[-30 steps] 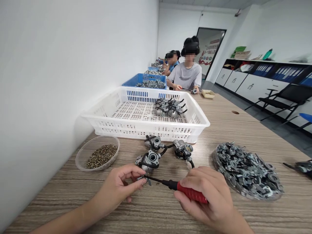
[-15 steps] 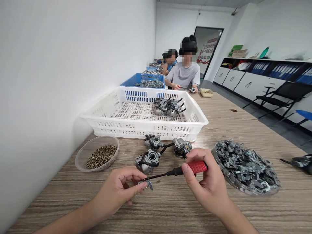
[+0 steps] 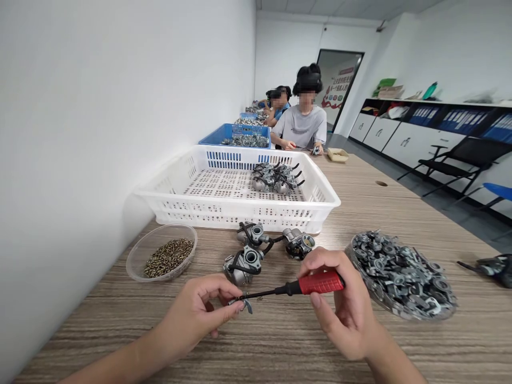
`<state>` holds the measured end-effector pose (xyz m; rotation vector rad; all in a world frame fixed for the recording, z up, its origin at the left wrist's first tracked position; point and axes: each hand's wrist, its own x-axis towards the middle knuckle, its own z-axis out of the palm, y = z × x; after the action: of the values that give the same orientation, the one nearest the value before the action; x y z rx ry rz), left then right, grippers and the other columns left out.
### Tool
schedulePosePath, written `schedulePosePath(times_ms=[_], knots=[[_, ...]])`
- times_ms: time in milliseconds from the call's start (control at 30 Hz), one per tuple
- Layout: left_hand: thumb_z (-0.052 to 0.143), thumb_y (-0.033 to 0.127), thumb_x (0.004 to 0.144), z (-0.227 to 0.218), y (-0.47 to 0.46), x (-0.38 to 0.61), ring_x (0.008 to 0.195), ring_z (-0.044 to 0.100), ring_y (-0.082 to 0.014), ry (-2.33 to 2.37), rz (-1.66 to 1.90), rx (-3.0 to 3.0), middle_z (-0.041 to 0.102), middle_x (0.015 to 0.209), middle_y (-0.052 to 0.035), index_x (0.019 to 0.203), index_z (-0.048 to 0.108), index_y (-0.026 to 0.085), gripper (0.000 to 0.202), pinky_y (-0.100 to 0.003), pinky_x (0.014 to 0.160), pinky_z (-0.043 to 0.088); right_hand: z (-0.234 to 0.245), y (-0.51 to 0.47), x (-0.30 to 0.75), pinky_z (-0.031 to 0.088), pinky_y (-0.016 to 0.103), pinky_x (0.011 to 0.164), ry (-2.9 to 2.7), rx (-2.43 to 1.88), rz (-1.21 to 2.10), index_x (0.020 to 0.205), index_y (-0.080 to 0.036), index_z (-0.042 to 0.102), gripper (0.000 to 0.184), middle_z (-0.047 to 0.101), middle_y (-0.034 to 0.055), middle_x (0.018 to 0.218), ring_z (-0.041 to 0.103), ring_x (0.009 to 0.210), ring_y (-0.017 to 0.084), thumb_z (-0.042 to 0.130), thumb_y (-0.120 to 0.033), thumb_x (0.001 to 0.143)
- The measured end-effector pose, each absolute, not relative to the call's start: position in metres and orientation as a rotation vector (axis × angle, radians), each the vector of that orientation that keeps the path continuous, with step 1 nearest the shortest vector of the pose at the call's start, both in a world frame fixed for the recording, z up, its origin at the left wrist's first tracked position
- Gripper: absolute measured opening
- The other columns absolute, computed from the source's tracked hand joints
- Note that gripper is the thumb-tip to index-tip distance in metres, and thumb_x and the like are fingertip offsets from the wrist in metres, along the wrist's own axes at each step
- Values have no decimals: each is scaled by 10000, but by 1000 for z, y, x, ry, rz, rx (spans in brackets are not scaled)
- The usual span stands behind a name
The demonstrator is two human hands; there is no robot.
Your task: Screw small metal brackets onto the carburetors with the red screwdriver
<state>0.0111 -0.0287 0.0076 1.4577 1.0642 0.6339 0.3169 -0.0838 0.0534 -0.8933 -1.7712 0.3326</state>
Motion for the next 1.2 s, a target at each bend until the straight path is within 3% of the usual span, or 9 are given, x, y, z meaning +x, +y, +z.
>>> schedulePosePath(times_ms=[233, 467, 600, 667, 800, 900, 1033, 1133, 1200], knots=[[903, 486, 803, 5, -26, 12, 692, 704, -188, 1044, 682, 1410, 748, 934, -61, 1076, 854, 170, 421, -225, 433, 585, 53, -84, 310, 701, 385, 903, -1795, -827, 341, 1336, -215, 628, 328, 793, 136, 1208, 807, 1074, 248, 618, -9, 1081], [927, 437, 779, 2, -29, 13, 683, 658, -168, 1022, 733, 1437, 734, 920, -49, 1089, 856, 183, 406, -216, 450, 548, 48, -85, 311, 651, 284, 750, -1724, -909, 94, 1075, -215, 698, 185, 788, 31, 901, 804, 807, 174, 724, -34, 1046], [942, 414, 803, -1, -28, 12, 774, 731, -199, 1038, 798, 1503, 788, 899, -67, 1053, 889, 197, 336, -243, 582, 577, 50, -85, 315, 634, 325, 716, -1842, -848, 56, 1157, -192, 690, 102, 774, 69, 960, 781, 848, 206, 695, -149, 1065], [956, 420, 783, -1, -26, 12, 791, 755, -205, 1044, 824, 1438, 804, 902, -67, 1101, 898, 193, 395, -281, 667, 613, 52, -84, 313, 640, 365, 742, -1867, -814, 84, 1253, -177, 663, 193, 764, 115, 1060, 761, 933, 242, 653, -182, 1060], [971, 441, 736, 3, -21, 13, 796, 781, -215, 1069, 852, 1342, 826, 906, -77, 1139, 911, 176, 487, -322, 744, 627, 51, -83, 305, 673, 411, 889, -1818, -815, 141, 1364, -195, 600, 438, 735, 129, 1184, 739, 1111, 267, 639, 8, 978], [971, 446, 737, 6, -18, 13, 814, 791, -229, 1091, 885, 1334, 843, 907, -87, 1093, 920, 177, 450, -336, 761, 629, 48, -84, 305, 701, 401, 911, -1861, -809, 125, 1361, -199, 620, 502, 765, 130, 1223, 776, 1131, 260, 673, 83, 950], [966, 434, 750, 9, -18, 12, 842, 804, -243, 1078, 906, 1344, 862, 905, -92, 1051, 922, 181, 395, -334, 768, 630, 50, -86, 311, 693, 335, 738, -1929, -789, -60, 1209, -187, 692, 414, 805, 87, 1044, 816, 907, 229, 811, 56, 895], [963, 422, 760, 9, -19, 12, 849, 811, -246, 1072, 912, 1341, 871, 910, -92, 1038, 918, 180, 371, -332, 770, 633, 54, -85, 313, 587, 308, 563, -1992, -815, -156, 1137, -206, 713, 317, 750, 20, 822, 716, 650, 186, 824, -39, 891], [962, 418, 762, 9, -19, 12, 854, 813, -250, 1072, 915, 1336, 878, 919, -96, 1035, 913, 179, 366, -339, 777, 635, 56, -85, 313, 583, 326, 553, -2004, -822, -137, 1168, -221, 709, 311, 760, 36, 839, 708, 646, 202, 801, -120, 888]])
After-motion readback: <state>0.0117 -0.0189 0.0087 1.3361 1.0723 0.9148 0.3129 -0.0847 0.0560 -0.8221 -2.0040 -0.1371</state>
